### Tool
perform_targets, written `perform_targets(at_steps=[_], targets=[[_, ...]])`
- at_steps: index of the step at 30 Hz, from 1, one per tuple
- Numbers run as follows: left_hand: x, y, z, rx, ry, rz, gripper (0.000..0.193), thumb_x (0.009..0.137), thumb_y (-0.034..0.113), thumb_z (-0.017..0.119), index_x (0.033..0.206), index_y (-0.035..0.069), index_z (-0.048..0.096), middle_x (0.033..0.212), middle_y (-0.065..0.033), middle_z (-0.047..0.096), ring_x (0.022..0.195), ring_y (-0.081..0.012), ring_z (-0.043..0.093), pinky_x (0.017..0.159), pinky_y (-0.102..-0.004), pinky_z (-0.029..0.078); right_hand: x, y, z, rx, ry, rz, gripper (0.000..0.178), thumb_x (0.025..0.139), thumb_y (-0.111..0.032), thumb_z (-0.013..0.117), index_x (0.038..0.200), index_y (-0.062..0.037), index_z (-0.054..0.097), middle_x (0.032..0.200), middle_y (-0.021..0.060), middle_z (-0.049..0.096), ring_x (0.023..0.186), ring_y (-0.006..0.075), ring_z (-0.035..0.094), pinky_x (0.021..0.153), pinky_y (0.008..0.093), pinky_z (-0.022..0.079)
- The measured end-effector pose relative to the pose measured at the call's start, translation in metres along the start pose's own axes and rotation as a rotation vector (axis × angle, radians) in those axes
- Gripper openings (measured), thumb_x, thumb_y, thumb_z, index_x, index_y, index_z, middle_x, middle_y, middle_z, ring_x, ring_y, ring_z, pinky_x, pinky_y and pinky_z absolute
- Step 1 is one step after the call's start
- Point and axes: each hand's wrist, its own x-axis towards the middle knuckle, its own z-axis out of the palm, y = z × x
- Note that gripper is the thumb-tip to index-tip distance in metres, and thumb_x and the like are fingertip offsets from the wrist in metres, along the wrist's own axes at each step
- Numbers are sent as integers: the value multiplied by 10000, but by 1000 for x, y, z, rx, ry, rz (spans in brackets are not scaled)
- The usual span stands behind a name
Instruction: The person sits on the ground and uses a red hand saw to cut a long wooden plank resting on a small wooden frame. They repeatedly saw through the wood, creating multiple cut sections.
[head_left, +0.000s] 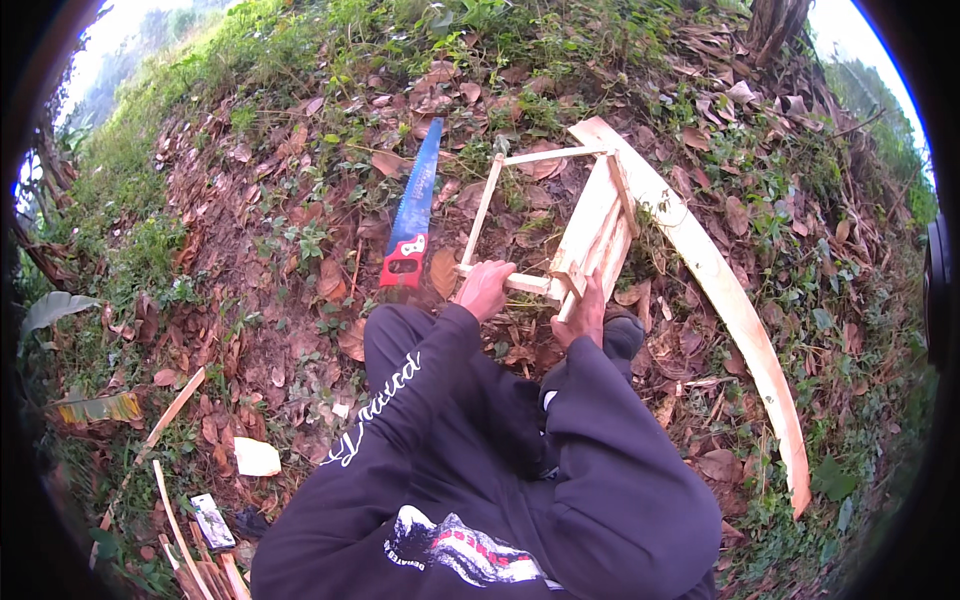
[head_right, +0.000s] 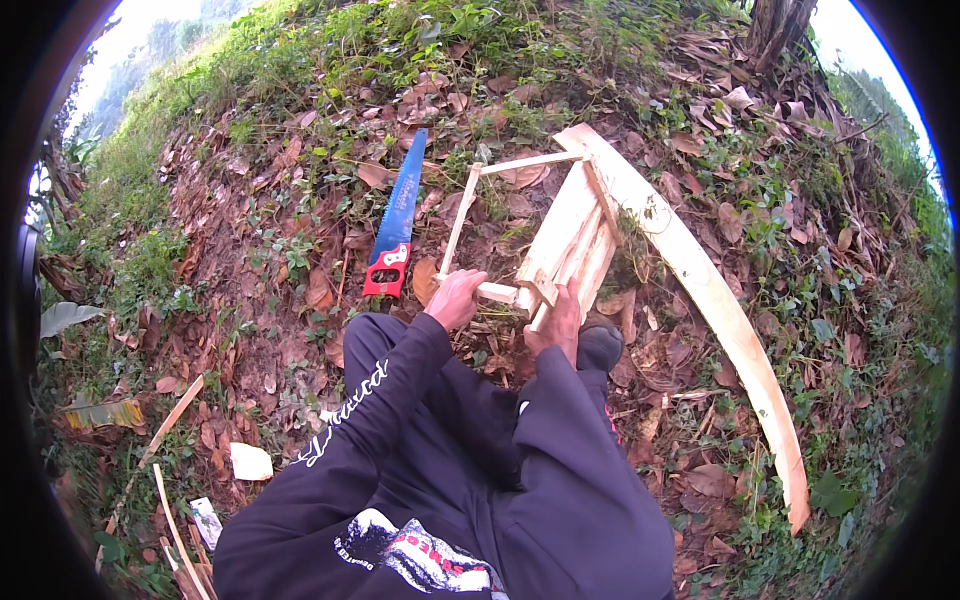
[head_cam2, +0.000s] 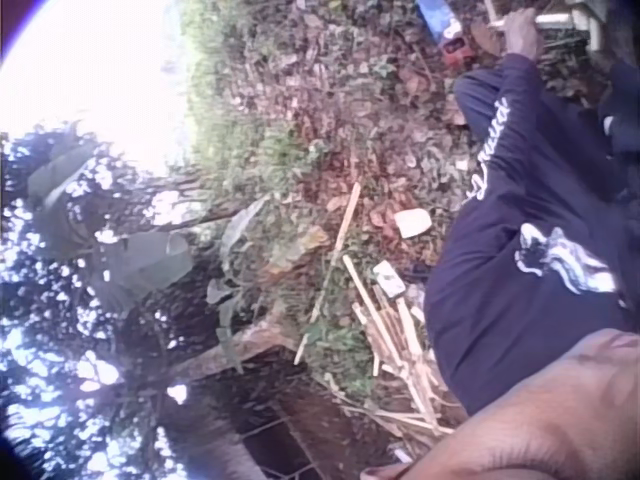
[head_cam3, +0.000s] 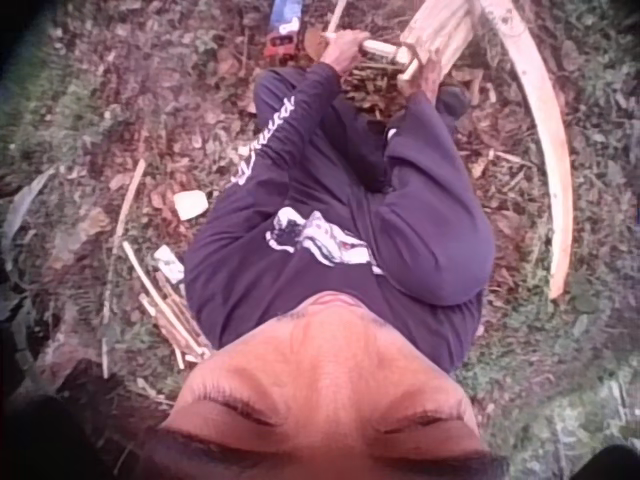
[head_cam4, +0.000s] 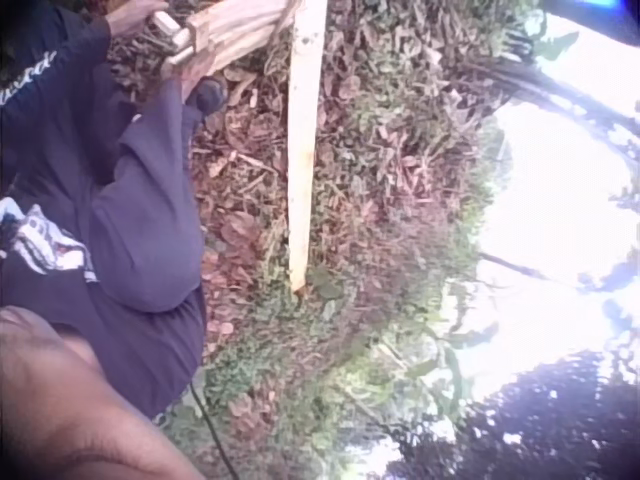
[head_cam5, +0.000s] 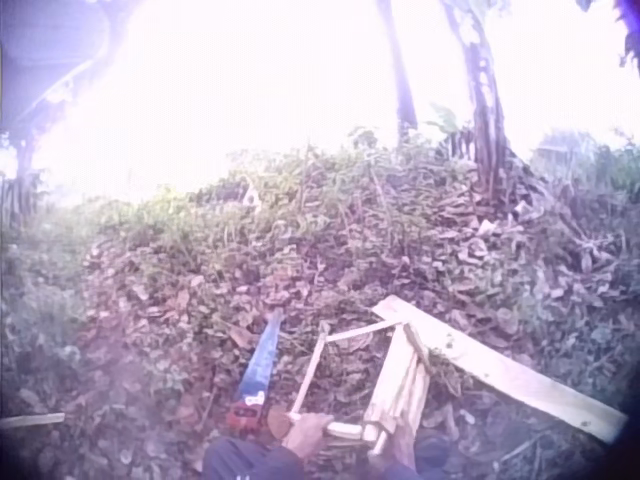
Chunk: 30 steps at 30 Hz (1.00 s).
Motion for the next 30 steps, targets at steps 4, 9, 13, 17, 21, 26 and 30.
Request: perform_targets(at_steps=[4, 9, 13, 17, 21, 26, 30], targets=[[10, 4, 9, 33, 3, -42, 287, 730, -43, 530, 997, 50, 574, 905, -139, 590, 930, -358, 572, 810, -475, 428, 0, 9, 3, 84, 73, -61, 990, 570, -45, 754, 1440, -43, 282, 1522, 287, 261, 1437, 432, 262, 1185, 438, 264], [-1, -15, 31, -55, 54, -69, 303, 740, -51, 532, 1026, 37, 576, 893, -167, 585, 917, -388, 576, 795, -496, 452, 0, 1, -1, -2, -34, -54, 999, 573, -49, 784, 1438, -75, 286, 1540, 273, 241, 1422, 449, 272, 1166, 474, 284], [-12, -27, 43, -86, 84, -96, 270, 745, -55, 546, 1004, 21, 554, 882, -190, 574, 904, -418, 574, 780, -513, 462, 1, 2, 3, -80, -110, -21, 1017, 559, -65, 832, 1424, -113, 298, 1554, 256, 221, 1414, 441, 283, 1150, 489, 300], [-11, -29, 46, -103, 93, -107, 298, 728, -58, 549, 1015, 25, 548, 879, -190, 571, 904, -425, 569, 784, -512, 458, 2, 3, 5, -112, -107, -31, 1012, 554, -76, 845, 1408, -86, 303, 1560, 255, 206, 1401, 444, 297, 1142, 484, 316], [-8, -28, 52, -77, 218, -57, 336, 722, -60, 546, 1048, 22, 552, 886, -188, 566, 901, -419, 563, 792, -504, 455, 2, 6, 6, -73, -76, -49, 1017, 550, -58, 827, 1415, -47, 291, 1558, 273, 208, 1395, 460, 300, 1144, 470, 324], [5, -26, 57, -111, 263, -71, 368, 711, -71, 555, 1069, 12, 562, 887, -186, 567, 896, -413, 568, 783, -494, 463, 3, 3, 5, -71, -71, -31, 1048, 550, -35, 817, 1442, -33, 267, 1556, 260, 230, 1419, 438, 287, 1156, 458, 319], [22, -11, 60, -133, 252, -70, 366, 693, -96, 562, 1048, -5, 569, 880, -191, 576, 886, -419, 585, 774, -497, 481, 8, -5, -6, 29, -6, -43, 1046, 572, -3, 790, 1465, -22, 245, 1533, 255, 275, 1430, 416, 288, 1172, 439, 302]])
